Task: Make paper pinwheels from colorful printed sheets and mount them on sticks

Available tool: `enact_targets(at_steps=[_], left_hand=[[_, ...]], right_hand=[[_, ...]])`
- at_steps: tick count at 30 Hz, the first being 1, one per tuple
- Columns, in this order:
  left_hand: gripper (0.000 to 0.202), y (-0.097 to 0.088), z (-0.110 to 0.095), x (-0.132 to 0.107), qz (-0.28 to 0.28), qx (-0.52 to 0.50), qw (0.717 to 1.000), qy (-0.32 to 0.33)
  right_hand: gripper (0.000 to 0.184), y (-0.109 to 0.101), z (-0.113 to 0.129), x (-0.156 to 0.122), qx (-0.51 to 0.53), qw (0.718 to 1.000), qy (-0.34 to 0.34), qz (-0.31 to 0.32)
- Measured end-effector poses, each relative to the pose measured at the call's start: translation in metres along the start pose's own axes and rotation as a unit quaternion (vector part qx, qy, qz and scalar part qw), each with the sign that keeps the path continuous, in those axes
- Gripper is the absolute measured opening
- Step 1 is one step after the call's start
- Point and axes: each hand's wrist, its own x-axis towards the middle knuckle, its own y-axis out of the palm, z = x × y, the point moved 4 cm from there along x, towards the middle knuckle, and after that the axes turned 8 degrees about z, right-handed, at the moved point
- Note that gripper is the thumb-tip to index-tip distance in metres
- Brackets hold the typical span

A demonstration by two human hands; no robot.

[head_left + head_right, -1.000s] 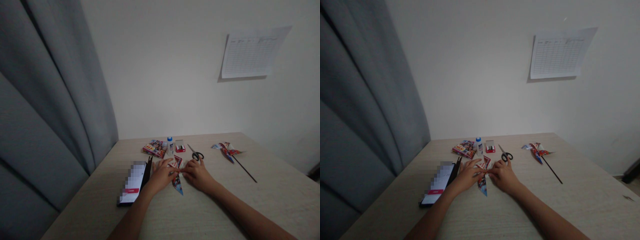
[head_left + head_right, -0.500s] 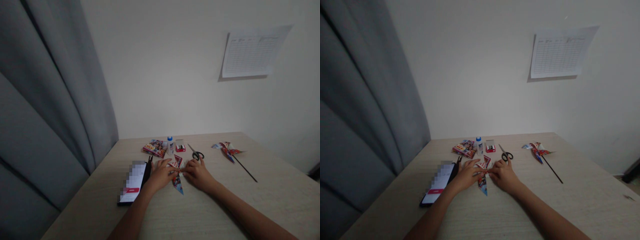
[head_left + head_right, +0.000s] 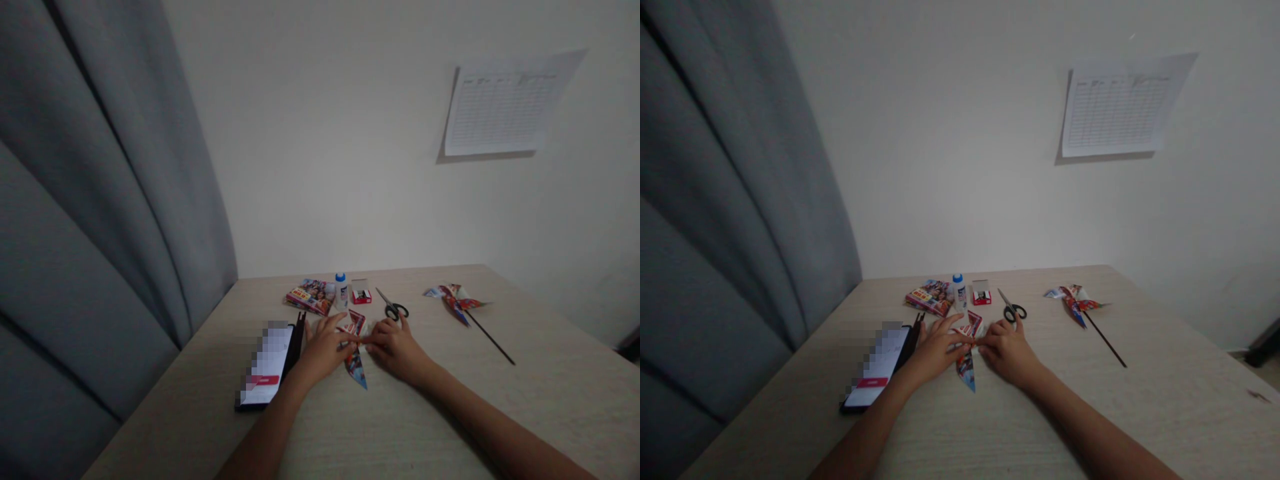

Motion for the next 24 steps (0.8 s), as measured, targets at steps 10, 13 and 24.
enact_targets(at_steps=[10,13,24], left_hand=[[0.023,-0.0031,-0.0016,-0.001,0.021,0.024,0.999,-0.007],[0.023,-0.0025,-0.0001,-0.0014,0.022,0.026,0.999,-0.007],[0.025,-0.0089,-0.0023,-0.0012,-0.054,0.015,0.998,0.004]], right_hand=[[0.025,-0.0002,0.0003,0.0002,0.0,1.0,0.004,0.008],[0.025,-0.0006,0.0007,0.0001,0.002,1.0,0.006,0.007],[0.023,-0.0002,-0.0004,0.001,0.006,1.0,0.004,0.008]])
